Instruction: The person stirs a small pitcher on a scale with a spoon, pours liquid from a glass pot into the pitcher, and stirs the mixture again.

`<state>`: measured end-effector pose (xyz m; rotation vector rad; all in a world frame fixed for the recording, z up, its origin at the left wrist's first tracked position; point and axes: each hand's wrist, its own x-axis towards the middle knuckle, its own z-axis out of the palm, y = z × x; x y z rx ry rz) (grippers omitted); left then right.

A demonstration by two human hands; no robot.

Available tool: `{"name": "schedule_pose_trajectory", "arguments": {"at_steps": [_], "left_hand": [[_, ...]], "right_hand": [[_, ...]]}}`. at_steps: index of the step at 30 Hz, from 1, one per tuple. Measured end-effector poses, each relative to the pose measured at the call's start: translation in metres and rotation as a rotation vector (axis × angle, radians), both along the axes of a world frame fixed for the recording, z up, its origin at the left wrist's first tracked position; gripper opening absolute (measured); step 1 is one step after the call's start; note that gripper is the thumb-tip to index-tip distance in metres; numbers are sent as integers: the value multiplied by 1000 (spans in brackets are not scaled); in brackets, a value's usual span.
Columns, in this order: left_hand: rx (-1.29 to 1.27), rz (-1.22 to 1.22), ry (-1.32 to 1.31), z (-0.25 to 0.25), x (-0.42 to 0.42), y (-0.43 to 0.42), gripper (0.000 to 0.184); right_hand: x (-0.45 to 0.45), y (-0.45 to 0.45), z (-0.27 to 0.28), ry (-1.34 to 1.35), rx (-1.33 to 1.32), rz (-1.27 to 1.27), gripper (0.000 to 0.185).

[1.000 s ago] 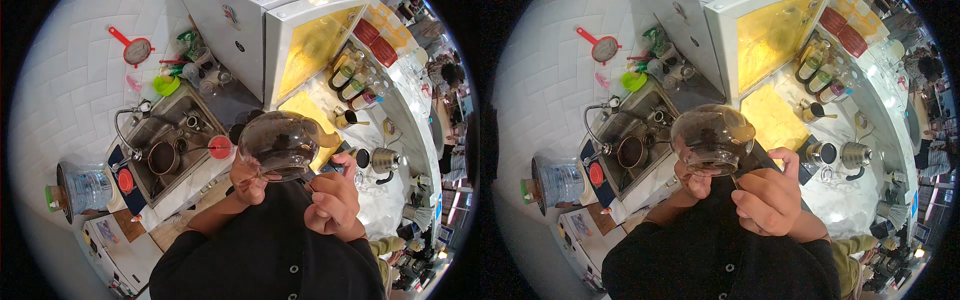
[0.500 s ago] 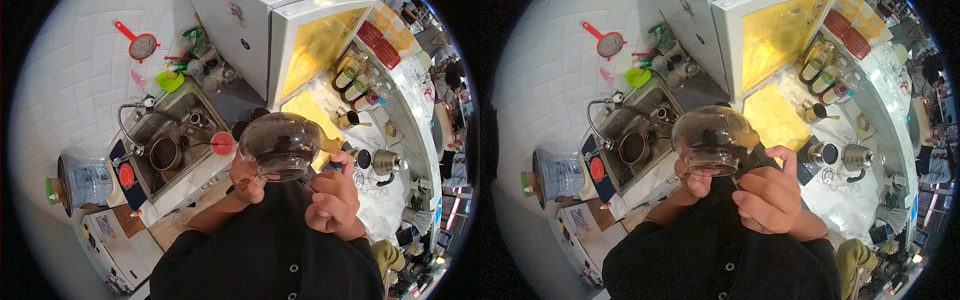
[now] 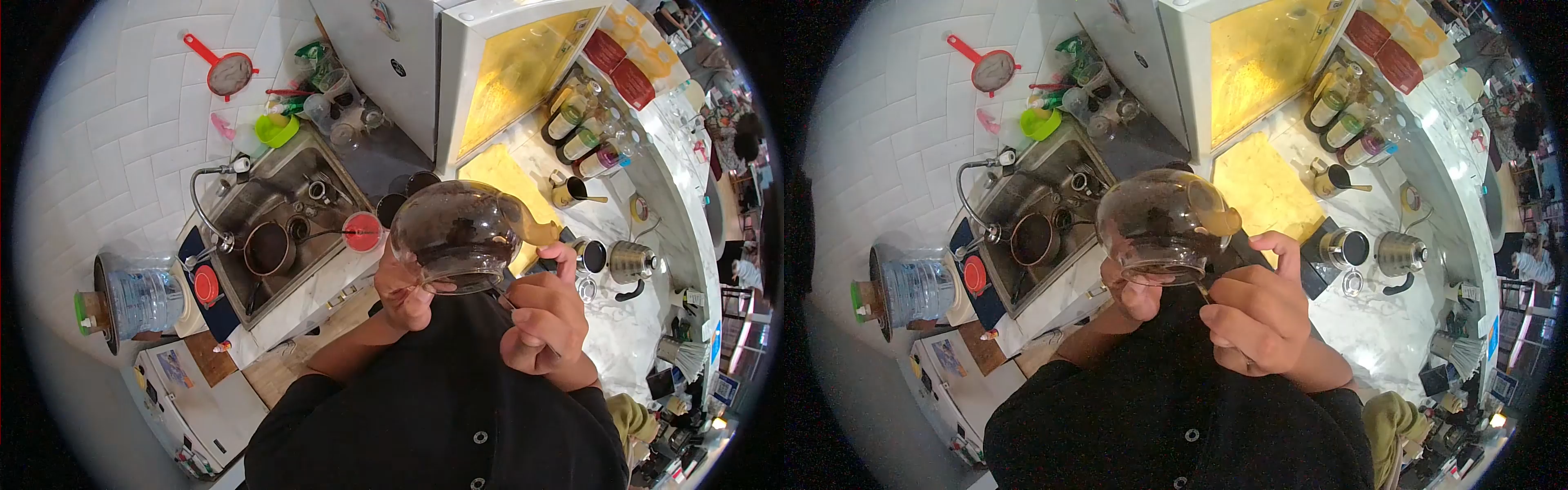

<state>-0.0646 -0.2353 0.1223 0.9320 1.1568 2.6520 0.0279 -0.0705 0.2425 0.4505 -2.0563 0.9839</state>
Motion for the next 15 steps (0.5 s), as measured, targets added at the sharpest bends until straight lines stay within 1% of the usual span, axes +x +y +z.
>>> {"name": "schedule_pose_trajectory", "arguments": {"at_steps": [1,2,4,5,7,8,10,11,13,15], "left_hand": [[6,14,104,-2,-2,1,51],[5,15,103,-3,-1,-2,51],[-44,-150,-193,-7,5,-11,53],[-46,-147,-197,-12,7,-11,53],[26,-27,-171,-20,10,-8,50],[26,-27,-172,-19,11,-8,50],[269,-178,-456,-16,13,-6,37],[269,-180,-457,-20,10,-6,37],[144,-43,-55,-31,4,-8,46],[148,-48,-84,-33,8,-11,47]], "right_hand": [[-1,-1,-1,0,0,0,28],[-2,-1,-2,2,-10,8,29],[-2,-2,-3,1,-22,17,29],[-2,-2,-3,-8,-16,20,29],[-3,-2,-5,-18,-13,23,30],[-4,-2,-6,-15,-8,24,30],[-4,-2,-7,-13,-1,22,30],[-4,-3,-7,-14,-7,30,30],[-5,-5,-7,-15,-12,38,30],[-4,-7,-7,-18,-2,50,29]]}}
